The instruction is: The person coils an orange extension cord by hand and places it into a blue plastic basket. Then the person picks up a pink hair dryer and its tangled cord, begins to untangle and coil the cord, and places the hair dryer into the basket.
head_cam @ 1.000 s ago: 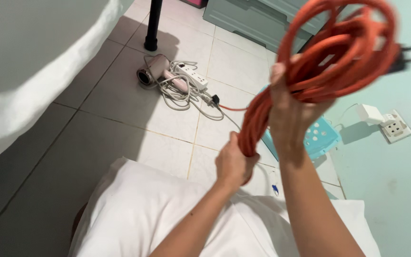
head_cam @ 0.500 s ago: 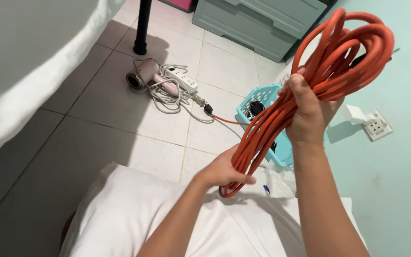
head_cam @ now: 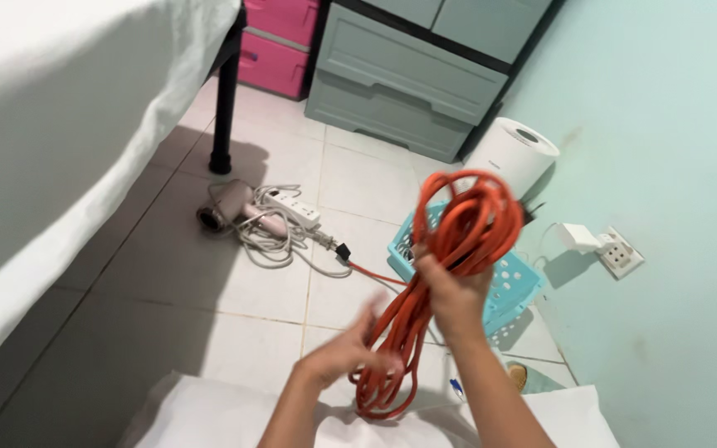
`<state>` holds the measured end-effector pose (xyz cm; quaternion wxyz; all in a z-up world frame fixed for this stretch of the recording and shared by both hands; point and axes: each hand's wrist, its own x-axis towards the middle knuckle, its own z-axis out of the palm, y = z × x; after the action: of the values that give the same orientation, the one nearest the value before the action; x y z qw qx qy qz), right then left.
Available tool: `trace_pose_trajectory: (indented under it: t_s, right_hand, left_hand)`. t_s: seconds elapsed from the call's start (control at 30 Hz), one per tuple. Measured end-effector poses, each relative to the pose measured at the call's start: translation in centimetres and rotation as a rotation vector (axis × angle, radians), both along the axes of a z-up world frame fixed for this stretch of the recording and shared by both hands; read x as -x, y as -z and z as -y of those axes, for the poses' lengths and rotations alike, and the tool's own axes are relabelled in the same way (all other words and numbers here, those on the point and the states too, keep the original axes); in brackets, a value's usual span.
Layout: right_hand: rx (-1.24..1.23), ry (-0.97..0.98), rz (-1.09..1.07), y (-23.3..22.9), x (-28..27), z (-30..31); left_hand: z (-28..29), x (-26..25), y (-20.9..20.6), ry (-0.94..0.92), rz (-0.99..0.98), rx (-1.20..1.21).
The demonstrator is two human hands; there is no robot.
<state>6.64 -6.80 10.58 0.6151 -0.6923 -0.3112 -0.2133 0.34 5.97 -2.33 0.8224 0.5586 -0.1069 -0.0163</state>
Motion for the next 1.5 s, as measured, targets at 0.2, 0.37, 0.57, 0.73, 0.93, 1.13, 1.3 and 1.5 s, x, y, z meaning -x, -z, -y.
trace_pose_trajectory:
  t_s: [0.2, 0.37, 0.57, 0.73, 0.93, 1.13, 1.3, 1.5]
  right_hand:
    - [-0.009, -0.220, -0.067, 4.6, 2.8, -1.4]
    - [0.307, -0.222, -0.231, 6.6, 5.0, -2.8]
    - [0.702, -0.227, 0.097, 4.2, 4.6, -1.7]
    - [0.698, -0.295, 0.145, 1.5, 5.9, -1.0]
    - [0.873, -0.304, 0.079, -1.0, 6.5, -0.8]
    - [0.691, -0.431, -0.221, -1.3, 4.3, 0.3]
    - [0.464, -0.452, -0.304, -0.2, 3.2, 0.0]
    - [0.432, -0.395, -0.327, -1.1, 3.3, -0.6]
  left_hand:
    - [0.4, 3.0, -8.0, -0.465, 0.259, -0.046]
    - [1.6, 5.1, -10.8, -0.753, 0.075, -0.015]
    - [1.3, 4.7, -9.9, -0.859, 0.184, 0.074]
    - [0.2, 4.3, -8.5, -0.811, 0.281, 0.249]
    - [-0.8, 4.4, -7.3, -0.833, 0.261, 0.259]
    - [-0.9, 4.2, -7.3, -0.773, 0.359, 0.305]
    - [-1.3, 4.0, -7.1, -0.693, 0.331, 0.297]
    - [-2.1, 4.1, -7.0, -0.575, 0.349, 0.332]
